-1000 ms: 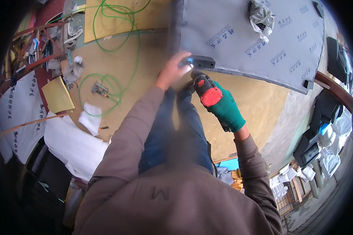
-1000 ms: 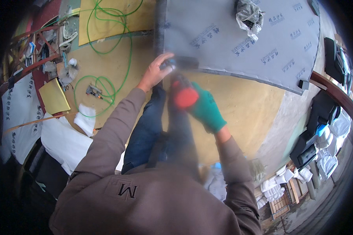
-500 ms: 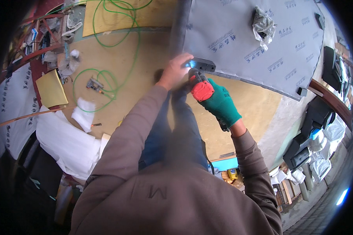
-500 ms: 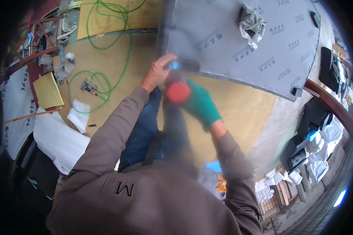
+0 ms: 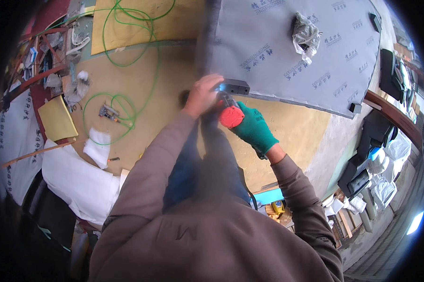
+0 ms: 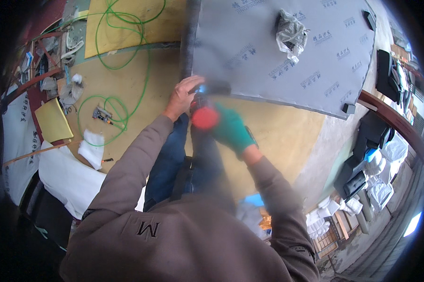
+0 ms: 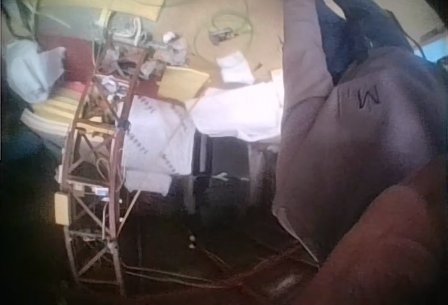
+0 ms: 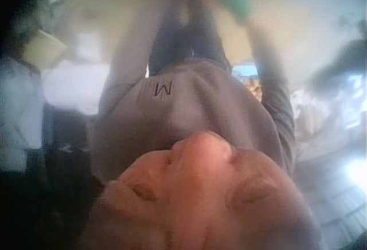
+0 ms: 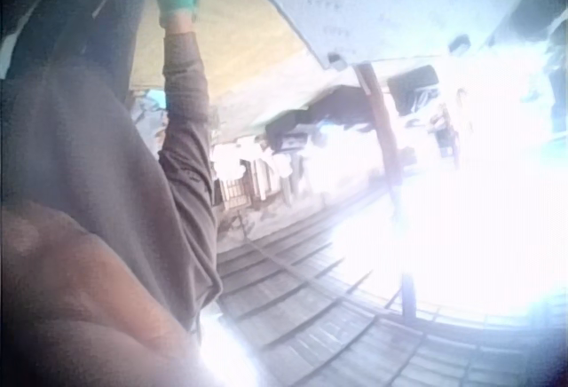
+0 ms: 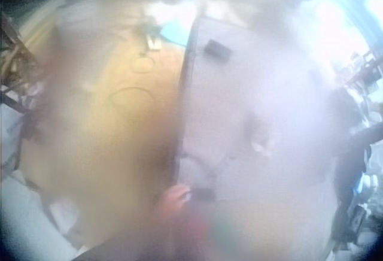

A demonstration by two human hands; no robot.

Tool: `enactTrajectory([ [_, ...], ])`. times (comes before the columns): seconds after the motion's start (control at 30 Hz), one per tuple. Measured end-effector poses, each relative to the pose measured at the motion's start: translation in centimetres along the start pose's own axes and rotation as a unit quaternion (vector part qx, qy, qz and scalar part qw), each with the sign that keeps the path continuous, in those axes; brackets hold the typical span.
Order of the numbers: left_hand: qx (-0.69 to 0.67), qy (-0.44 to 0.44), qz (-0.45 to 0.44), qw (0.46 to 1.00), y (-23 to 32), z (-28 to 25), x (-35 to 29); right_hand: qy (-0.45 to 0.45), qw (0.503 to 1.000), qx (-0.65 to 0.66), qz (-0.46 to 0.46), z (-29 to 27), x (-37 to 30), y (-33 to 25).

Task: The person retrieves black plastic feet from a bag and uses a cordless drill to attach them to the underside of a large gray upholstered cushion. The person then flips the cushion upright and positions it in the room.

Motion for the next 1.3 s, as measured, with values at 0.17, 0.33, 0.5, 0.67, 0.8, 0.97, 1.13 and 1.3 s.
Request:
enactTrajectory([
  [0.17, 0.012, 0.025, 0.035, 0.999, -0.3, -0.2, -0.1, 0.020, 0.998, 0.055, -0.036, 1.2, 0.4, 1.7],
  [0.33, 0.024, -0.022, 0.037, 0.999, -0.7, 0.0, 0.1, 0.082, 0.993, 0.037, -0.079, 1.3, 1.0, 2.2],
  [0.5, 0.095, -0.076, 0.100, 0.988, -0.2, -0.4, 0.5, 0.036, 0.996, 0.001, -0.078, 0.5, 1.0, 0.4],
  [0.67, 0.231, -0.224, 0.054, 0.945, 1.3, -0.6, 2.0, 0.120, 0.977, 0.093, -0.147, -4.3, -5.4, -0.8],
  [0.8, 0.280, -0.260, 0.009, 0.924, 6.7, 1.0, 7.6, 0.117, 0.922, 0.368, -0.032, -9.3, -13.3, 4.4],
  [0.97, 0.170, -0.118, 0.138, 0.969, 17.4, 13.8, 18.1, 0.169, 0.790, 0.521, 0.277, -9.3, -21.0, 18.9],
  [1.13, 0.333, -0.012, 0.204, 0.920, 21.1, 24.5, 27.4, 0.215, 0.759, 0.484, 0.378, -5.5, -28.4, 36.6],
  [1.3, 0.496, -0.020, 0.185, 0.848, 19.4, 27.5, 31.1, 0.225, 0.701, 0.493, 0.463, -2.4, -36.6, 47.7],
])
Point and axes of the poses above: each hand's wrist, its own x-axis towards the middle knuckle, its own z-axis out of the palm, y = z × x, the point moved 5 cm from there along x, towards the middle knuckle, and after that the axes turned 5 degrees about y, right-handed, at the moved point
